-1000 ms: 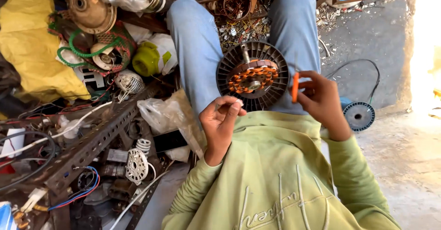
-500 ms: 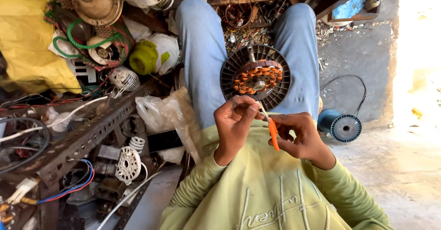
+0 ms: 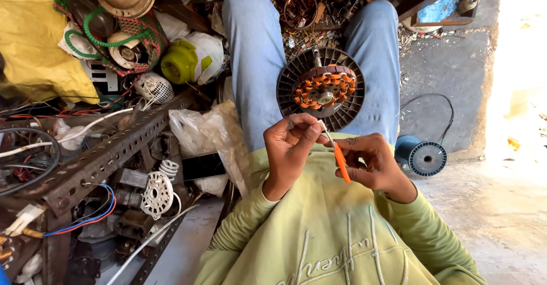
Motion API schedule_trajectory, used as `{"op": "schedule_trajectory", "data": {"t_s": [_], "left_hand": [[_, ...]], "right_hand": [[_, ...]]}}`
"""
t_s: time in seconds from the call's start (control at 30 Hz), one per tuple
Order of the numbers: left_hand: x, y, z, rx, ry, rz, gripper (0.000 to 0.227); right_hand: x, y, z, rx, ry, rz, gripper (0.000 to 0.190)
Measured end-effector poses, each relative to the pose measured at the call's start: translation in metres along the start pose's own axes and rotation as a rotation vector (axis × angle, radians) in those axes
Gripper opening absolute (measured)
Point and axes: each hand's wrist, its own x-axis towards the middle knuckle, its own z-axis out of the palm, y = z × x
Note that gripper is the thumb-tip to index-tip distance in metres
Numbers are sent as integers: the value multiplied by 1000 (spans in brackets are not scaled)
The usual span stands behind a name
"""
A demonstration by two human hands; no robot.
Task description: The person sits with a ceiling-fan motor rotor on their lap and inserts copper wire coils into the slots around the rotor, pressing each coil into place by hand. They occasionally use orange-handled scissors to trim or adjust material and rotate the rotor to work around its circumference.
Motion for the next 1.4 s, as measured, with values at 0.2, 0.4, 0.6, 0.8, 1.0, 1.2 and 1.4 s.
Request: {"op": "schedule_trajectory", "data": {"t_s": [0.2, 0.4, 0.6, 0.8, 1.0, 1.2, 1.4], "left_hand": [[0, 0, -1, -8, -26, -21, 10], [-1, -5, -3, -5, -14, -35, 11], [-2, -6, -2, 7, -12, -32, 12], [-1, -5, -2, 0, -19, -43, 12], [0, -4, -4, 18, -22, -54, 12], [2, 2, -3, 57, -48, -58, 11], [6, 2, -6, 76, -62, -57, 10]], "right_hand": [[-2, 7, -3, 25, 4, 6, 48], [-1, 1, -4, 26, -3, 19, 49], [-2, 6, -6, 43, 2, 14, 49], [-1, 1, -6, 49, 2, 15, 48], [-1, 1, -7, -32, -4, 0, 46], [-1, 10, -13, -48, -15, 13, 44], [0, 4, -6, -12, 3, 18, 43]]}}
